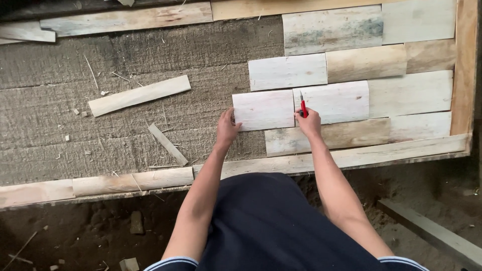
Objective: The person uses a red utility knife to cut and trim wooden planks on a workbench. They repeatedly select planks from a pile, position them, and make cuts, then place the trimmed pieces aside.
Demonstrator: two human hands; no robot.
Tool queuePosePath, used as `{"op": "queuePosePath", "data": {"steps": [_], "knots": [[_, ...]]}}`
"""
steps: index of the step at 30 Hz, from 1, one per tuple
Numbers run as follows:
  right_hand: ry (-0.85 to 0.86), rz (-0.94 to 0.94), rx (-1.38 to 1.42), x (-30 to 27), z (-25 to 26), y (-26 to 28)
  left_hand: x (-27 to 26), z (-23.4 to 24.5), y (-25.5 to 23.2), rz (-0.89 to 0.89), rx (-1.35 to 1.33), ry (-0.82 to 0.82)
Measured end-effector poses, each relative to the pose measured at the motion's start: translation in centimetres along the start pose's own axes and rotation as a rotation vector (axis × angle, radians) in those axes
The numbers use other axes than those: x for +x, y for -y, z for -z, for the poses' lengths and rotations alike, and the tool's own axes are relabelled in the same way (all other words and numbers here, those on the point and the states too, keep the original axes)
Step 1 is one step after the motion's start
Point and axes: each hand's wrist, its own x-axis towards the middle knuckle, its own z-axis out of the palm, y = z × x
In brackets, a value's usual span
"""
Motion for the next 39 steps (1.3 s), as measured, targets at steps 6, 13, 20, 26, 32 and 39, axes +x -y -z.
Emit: {"op": "queuePosePath", "data": {"steps": [6, 13, 20, 26, 32, 39], "knots": [[0.000, 0.013, 0.031, -0.5, 0.4, 0.3, 0.2, -0.5, 0.3, 0.003, 0.005, -0.004], [0.002, 0.007, 0.058, -0.8, 0.6, 0.7, 0.0, -0.1, 0.2, 0.002, -0.027, -0.003], [0.010, -0.004, 0.057, -0.8, 0.4, 0.6, -0.1, 0.1, -0.1, -0.003, -0.028, 0.002], [0.005, -0.006, 0.040, -0.7, 0.2, 0.5, -0.1, 0.0, 0.0, -0.005, -0.045, 0.002], [0.000, -0.007, 0.032, -1.1, 0.4, 0.9, -0.2, 0.5, -0.5, 0.000, -0.036, 0.008], [-0.008, 0.012, 0.075, -0.2, 0.7, -0.4, -1.2, 1.5, -1.8, 0.022, -0.083, -0.002]]}}
